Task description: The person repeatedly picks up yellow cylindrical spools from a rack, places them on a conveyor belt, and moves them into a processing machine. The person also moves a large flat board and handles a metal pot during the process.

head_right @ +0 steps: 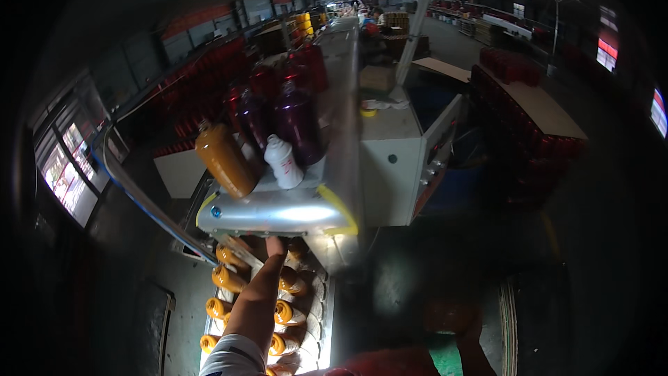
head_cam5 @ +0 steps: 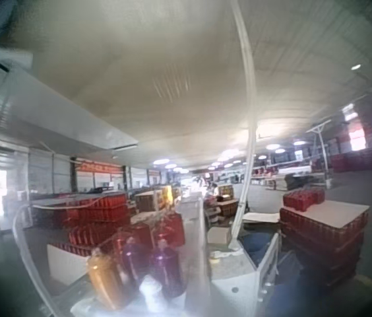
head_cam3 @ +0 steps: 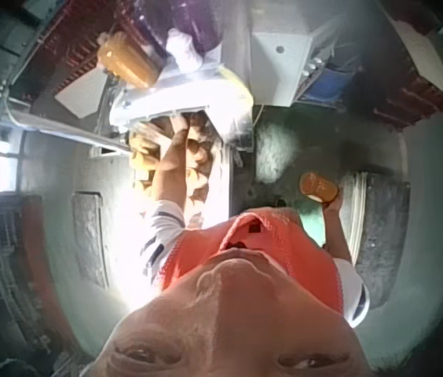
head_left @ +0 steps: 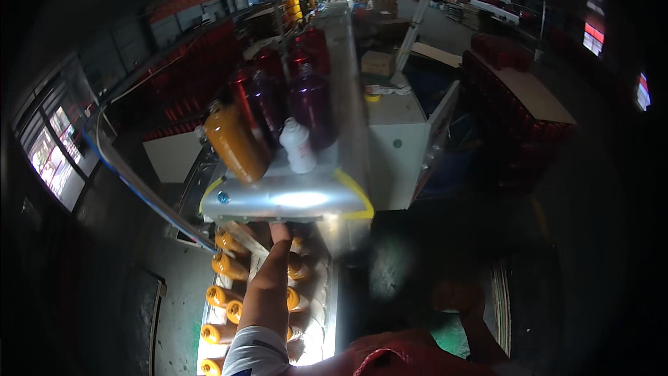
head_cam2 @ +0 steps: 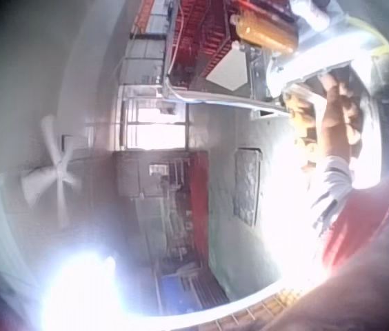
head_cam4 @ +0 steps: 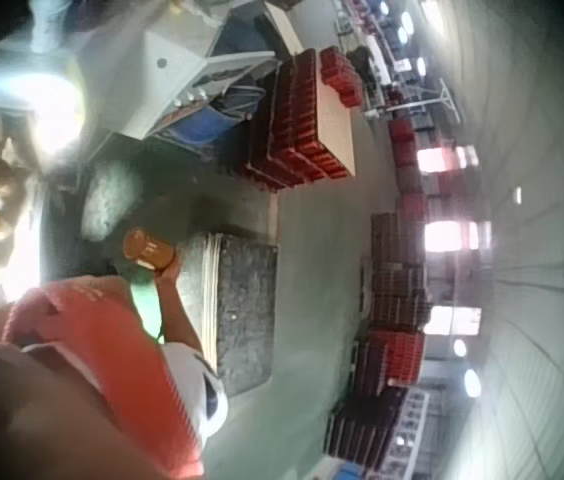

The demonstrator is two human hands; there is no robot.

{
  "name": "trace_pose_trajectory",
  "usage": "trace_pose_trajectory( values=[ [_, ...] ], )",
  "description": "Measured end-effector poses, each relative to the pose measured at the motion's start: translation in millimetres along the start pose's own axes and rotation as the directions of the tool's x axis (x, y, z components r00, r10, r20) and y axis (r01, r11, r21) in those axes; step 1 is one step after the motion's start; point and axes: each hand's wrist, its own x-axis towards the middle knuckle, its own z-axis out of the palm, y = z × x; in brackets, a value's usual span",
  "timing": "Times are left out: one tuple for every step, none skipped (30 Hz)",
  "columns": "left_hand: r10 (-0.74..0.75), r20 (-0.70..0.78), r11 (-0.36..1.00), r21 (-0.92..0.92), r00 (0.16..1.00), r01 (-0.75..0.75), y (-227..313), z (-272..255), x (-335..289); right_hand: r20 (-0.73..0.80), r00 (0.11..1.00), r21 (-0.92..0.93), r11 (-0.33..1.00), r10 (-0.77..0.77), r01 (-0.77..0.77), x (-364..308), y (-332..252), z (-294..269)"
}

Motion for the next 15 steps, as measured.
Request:
trace_pose_trajectory(
  values=[
    [-0.14, 0.066, 0.989, -0.029, 0.988, 0.142, -32.8, -10.9, 13.4, 0.115, 0.991, 0.153, 0.985, 0.064, -0.081, 17.4, 8.6, -10.6],
    [-0.085, 0.088, 0.992, 0.104, 0.992, 0.076, -15.2, 7.3, 7.5, 0.047, 0.995, 0.133, 0.987, 0.088, -0.093, 6.7, 2.4, -21.5],
    [-0.022, 0.118, 0.974, 0.225, 0.993, -0.005, 6.4, 22.1, 1.8, -0.024, 0.994, 0.118, 0.988, 0.105, -0.101, -22.1, -9.3, -20.7],
    [-0.203, 0.047, 0.976, -0.065, 0.978, 0.206, 3.4, 22.8, 13.8, -0.037, 0.989, 0.108, 0.985, 0.142, -0.137, -34.1, -14.2, -2.1],
    [-0.203, 0.049, 0.978, -0.04, 0.978, 0.205, -0.2, 22.4, 24.2, -0.026, 0.985, 0.112, 0.98, 0.17, -0.166, -38.2, -14.8, 5.3],
    [-0.18, 0.068, 0.983, 0.041, 0.981, 0.178, -0.1, 22.1, 34.1, -0.016, 0.98, 0.115, 0.974, 0.199, -0.196, -40.2, -11.8, 11.8],
    [-0.163, 0.094, 0.984, 0.089, 0.982, 0.155, 5.7, 30.5, 39.1, -0.019, 0.975, 0.107, 0.969, 0.224, -0.22, -44.6, -16.4, 10.9],
    [-0.155, 0.117, 0.982, 0.126, 0.981, 0.14, 10.3, 36.3, 44.3, -0.047, 0.976, 0.104, 0.973, 0.213, -0.208, -44.0, -18.2, 10.0],
    [-0.153, 0.14, 0.98, 0.152, 0.978, 0.131, 11.9, 39.5, 47.3, -0.071, 0.976, 0.096, 0.975, 0.208, -0.201, -38.7, -18.7, 12.3],
    [-0.15, 0.163, 0.978, 0.169, 0.975, 0.122, 14.4, 38.4, 51.2, -0.092, 0.975, 0.091, 0.977, 0.203, -0.195, -36.3, -21.4, 17.4],
    [-0.149, 0.183, 0.976, 0.184, 0.972, 0.115, 16.9, 35.7, 55.0, -0.102, 0.973, 0.096, 0.976, 0.206, -0.196, -33.7, -23.4, 24.8],
    [-0.145, 0.199, 0.974, 0.202, 0.969, 0.104, 17.3, 29.6, 57.6, -0.101, 0.971, 0.107, 0.973, 0.215, -0.204, -28.2, -21.4, 41.9],
    [-0.138, 0.22, 0.973, 0.211, 0.966, 0.091, 19.2, 23.4, 58.5, -0.104, 0.97, 0.117, 0.971, 0.221, -0.208, -25.4, -22.8, 54.5],
    [-0.124, 0.23, 0.972, 0.223, 0.965, 0.071, 19.6, 12.2, 57.1, -0.061, 0.967, 0.105, 0.965, 0.246, -0.238, -18.0, -22.8, 63.0],
    [-0.094, 0.246, 0.974, 0.223, 0.965, 0.038, 22.1, 2.6, 49.2, -0.027, 0.963, 0.092, 0.96, 0.269, -0.266, -10.4, -22.1, 68.5]
  ],
)
